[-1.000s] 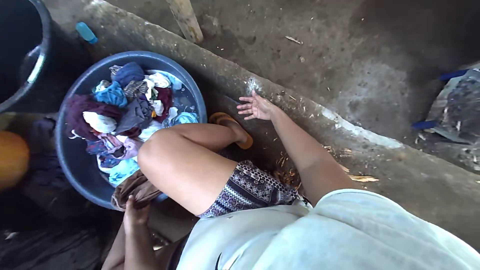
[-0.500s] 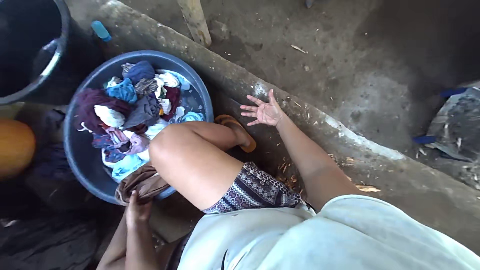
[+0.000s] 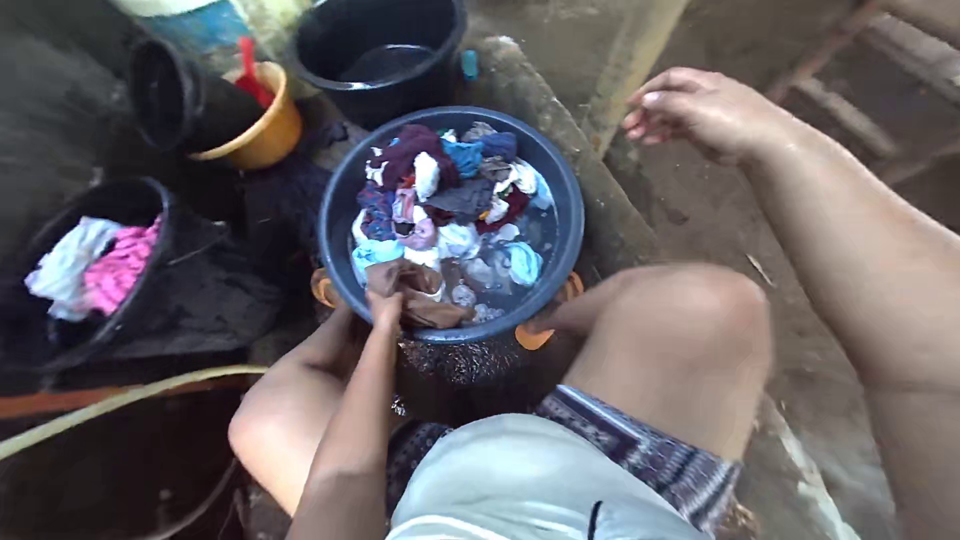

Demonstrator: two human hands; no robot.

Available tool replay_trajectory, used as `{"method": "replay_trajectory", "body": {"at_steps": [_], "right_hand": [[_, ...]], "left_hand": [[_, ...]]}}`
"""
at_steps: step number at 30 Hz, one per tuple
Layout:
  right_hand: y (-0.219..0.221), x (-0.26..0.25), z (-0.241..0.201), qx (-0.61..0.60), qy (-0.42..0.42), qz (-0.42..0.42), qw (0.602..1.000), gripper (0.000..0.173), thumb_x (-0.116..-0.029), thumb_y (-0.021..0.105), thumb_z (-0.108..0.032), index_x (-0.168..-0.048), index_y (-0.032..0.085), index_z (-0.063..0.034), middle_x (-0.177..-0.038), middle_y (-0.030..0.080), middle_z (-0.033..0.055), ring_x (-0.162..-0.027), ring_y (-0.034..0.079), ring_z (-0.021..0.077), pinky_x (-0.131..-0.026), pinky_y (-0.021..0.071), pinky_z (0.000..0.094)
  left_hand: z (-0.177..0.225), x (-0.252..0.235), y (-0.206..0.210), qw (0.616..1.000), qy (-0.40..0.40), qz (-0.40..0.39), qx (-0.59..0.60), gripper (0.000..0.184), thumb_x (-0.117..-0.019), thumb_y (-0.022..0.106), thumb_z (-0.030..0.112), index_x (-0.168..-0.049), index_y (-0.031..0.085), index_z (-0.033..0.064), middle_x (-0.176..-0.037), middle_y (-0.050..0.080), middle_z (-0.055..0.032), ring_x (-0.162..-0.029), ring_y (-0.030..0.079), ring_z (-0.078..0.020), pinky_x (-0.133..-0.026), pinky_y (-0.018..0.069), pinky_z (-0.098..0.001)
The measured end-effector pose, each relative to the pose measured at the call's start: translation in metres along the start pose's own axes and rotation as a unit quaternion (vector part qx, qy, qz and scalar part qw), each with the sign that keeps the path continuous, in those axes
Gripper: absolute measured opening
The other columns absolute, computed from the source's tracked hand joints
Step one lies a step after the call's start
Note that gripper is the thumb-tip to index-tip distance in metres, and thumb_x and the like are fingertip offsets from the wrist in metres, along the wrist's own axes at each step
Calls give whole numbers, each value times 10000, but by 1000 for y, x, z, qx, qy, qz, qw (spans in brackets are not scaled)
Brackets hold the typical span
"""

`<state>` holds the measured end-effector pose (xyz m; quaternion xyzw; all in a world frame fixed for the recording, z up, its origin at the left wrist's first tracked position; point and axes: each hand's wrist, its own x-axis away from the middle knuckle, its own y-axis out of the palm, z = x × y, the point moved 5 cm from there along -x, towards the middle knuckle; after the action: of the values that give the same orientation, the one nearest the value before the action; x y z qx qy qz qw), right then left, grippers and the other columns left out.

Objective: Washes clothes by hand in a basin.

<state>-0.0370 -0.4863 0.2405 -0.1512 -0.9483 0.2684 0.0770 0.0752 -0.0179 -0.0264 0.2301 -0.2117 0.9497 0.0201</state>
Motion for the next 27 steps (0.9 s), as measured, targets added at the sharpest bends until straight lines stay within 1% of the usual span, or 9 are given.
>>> {"method": "replay_trajectory", "body": {"at_steps": [2,4,7,10,13,16,20,24,27], "right_hand": [[76,-28,-37,119,-67,-98,986,318,-1101,462,-183,-1313,583,20,-1212,670,199,-1087,683,273,-975,545,468],[182,-45,-30,211,-140,-202,946,296,-1045,576,-134,-1291,644,17,-1268,659,236,-1183,645,367,-1056,480,570],[342,-43,46,228,-170,-370,885,578,-956,730,-213,-1483,540,-71,-1484,529,231,-1391,493,389,-1165,370,585],[427,-35,119,233,-86,-451,857,769,-911,749,-195,-1588,389,-128,-1654,286,233,-1523,249,468,-1187,271,667],[451,-45,152,230,-46,-418,878,849,-875,773,-252,-1608,349,-189,-1676,274,169,-1539,224,442,-1187,275,665],[458,-57,170,199,23,-435,878,851,-943,716,-254,-1646,244,-160,-1643,332,208,-1503,340,425,-1168,324,660],[471,-73,192,189,69,-426,882,688,-963,699,-225,-1548,412,-4,-1595,375,276,-1497,331,434,-1230,234,599],[468,-81,182,201,108,-390,892,608,-1030,597,-285,-1562,419,-51,-1589,409,244,-1480,375,420,-1220,275,601],[457,-76,166,197,85,-370,904,620,-1027,590,-333,-1545,434,-31,-1583,424,230,-1486,376,389,-1228,280,581]], "left_hand": [[16,-4,19,975,56,-72,-202,792,-876,762,123,-1529,339,-28,-1371,572,-312,-1276,583,-430,-1074,475,-582],[27,1,46,908,91,-174,-371,692,-929,701,156,-1546,399,72,-1413,546,-305,-1313,540,-479,-1071,438,-660],[16,3,80,842,94,-256,-466,667,-934,667,96,-1552,430,181,-1470,478,-321,-1373,432,-549,-1017,378,-784],[0,-14,99,830,54,-265,-488,552,-955,677,168,-1476,521,75,-1539,424,-280,-1431,369,-518,-1036,360,-777],[-17,-47,115,818,18,-272,-506,528,-954,669,176,-1437,529,15,-1502,462,-280,-1389,431,-505,-1012,406,-752],[-25,-67,125,823,-1,-302,-481,460,-1016,568,172,-1441,520,4,-1435,560,-255,-1324,545,-452,-1048,456,-653],[-23,-78,129,810,-43,-341,-475,495,-1043,556,191,-1442,486,-92,-1515,459,-304,-1432,420,-456,-1154,358,-606],[-42,-93,129,869,-54,-271,-410,546,-1053,544,277,-1494,464,-35,-1534,445,-297,-1448,404,-450,-1183,330,-600],[-11,-78,112,847,-22,-297,-439,654,-1013,618,344,-1532,428,-5,-1562,406,-301,-1467,363,-470,-1189,298,-632]]}}
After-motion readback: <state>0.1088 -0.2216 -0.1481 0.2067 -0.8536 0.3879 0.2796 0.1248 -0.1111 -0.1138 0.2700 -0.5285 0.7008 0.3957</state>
